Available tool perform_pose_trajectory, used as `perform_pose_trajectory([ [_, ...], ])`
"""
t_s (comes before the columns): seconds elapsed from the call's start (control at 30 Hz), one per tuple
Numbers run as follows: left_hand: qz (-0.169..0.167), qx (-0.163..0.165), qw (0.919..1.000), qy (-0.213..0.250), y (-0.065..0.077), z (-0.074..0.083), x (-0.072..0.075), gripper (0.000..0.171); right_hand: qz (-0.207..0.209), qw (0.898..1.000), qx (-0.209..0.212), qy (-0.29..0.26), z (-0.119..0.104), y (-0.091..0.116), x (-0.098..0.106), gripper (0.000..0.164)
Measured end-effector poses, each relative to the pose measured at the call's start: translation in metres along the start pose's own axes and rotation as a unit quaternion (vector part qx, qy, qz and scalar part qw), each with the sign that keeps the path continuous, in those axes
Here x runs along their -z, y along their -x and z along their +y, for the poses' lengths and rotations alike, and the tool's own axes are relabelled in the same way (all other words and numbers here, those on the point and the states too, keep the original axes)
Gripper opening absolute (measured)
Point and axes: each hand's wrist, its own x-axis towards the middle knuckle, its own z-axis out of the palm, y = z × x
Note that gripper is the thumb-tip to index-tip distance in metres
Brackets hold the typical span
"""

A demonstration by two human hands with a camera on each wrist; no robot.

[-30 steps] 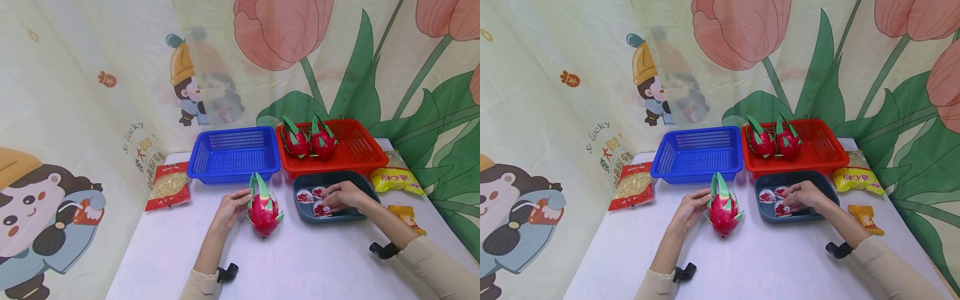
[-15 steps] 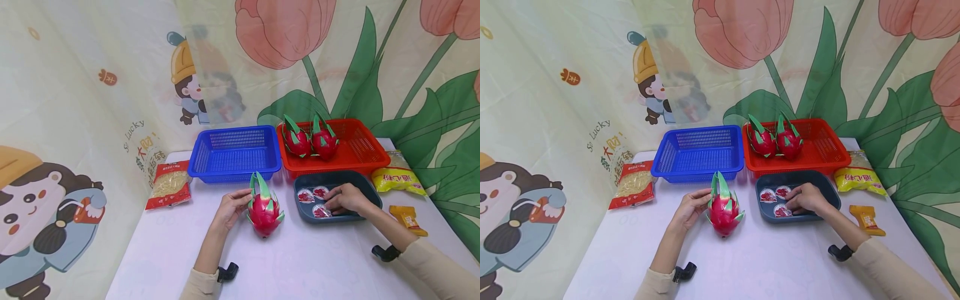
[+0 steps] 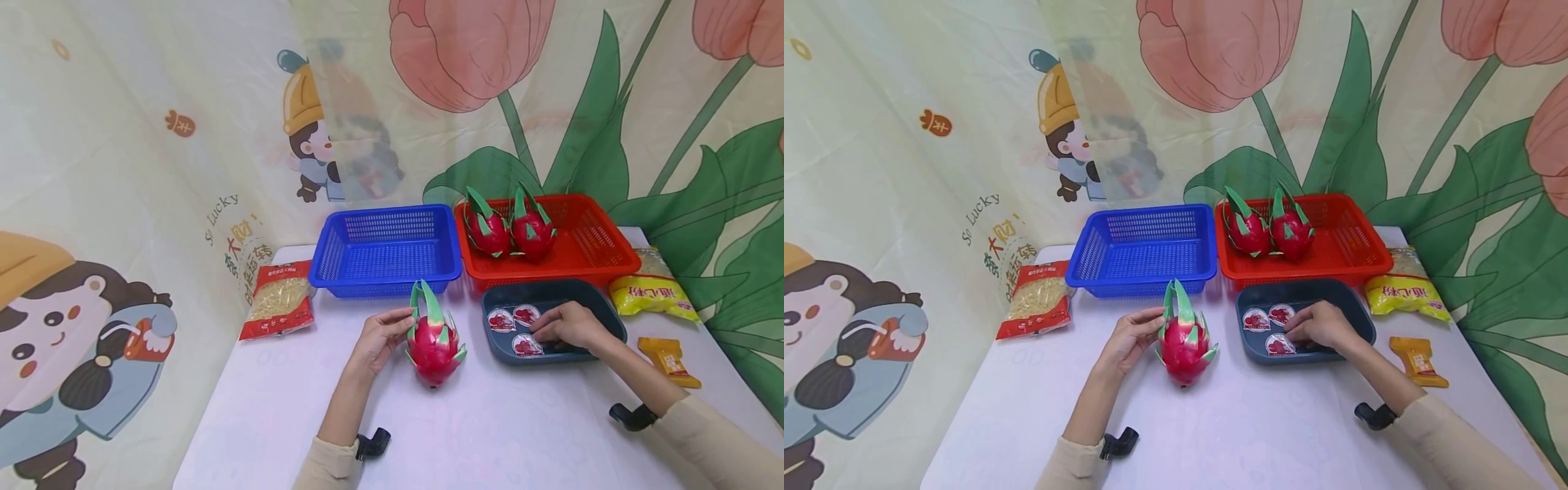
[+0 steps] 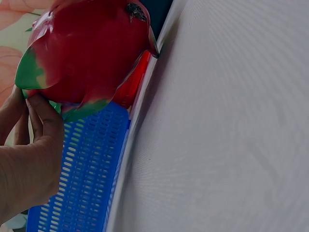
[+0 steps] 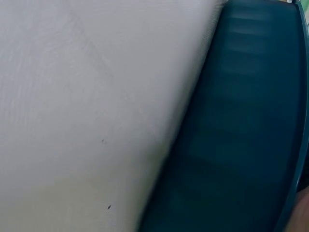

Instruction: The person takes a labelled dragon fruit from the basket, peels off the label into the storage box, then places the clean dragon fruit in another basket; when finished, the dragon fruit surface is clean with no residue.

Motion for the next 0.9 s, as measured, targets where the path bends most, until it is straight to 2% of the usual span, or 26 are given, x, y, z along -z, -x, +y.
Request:
perform_pose_trajectory([
  [0.5, -0.004, 0.000, 1.0000, 0.005, 0.002, -0.001, 0.000, 0.025, 0.025, 1.000, 0.010, 0.016, -0.004, 0.004, 0.001, 0.023],
  [0.73, -0.008, -0.005, 1.0000, -0.001, 0.002, 0.000, 0.000, 0.021, 0.014, 0.999, 0.023, -0.032, -0.012, 0.002, 0.002, 0.033],
  [0.9, -0.007, -0.005, 0.9999, -0.006, 0.001, 0.001, -0.001, 0.020, -0.013, 0.994, 0.071, -0.082, -0.032, 0.000, 0.000, 0.037],
])
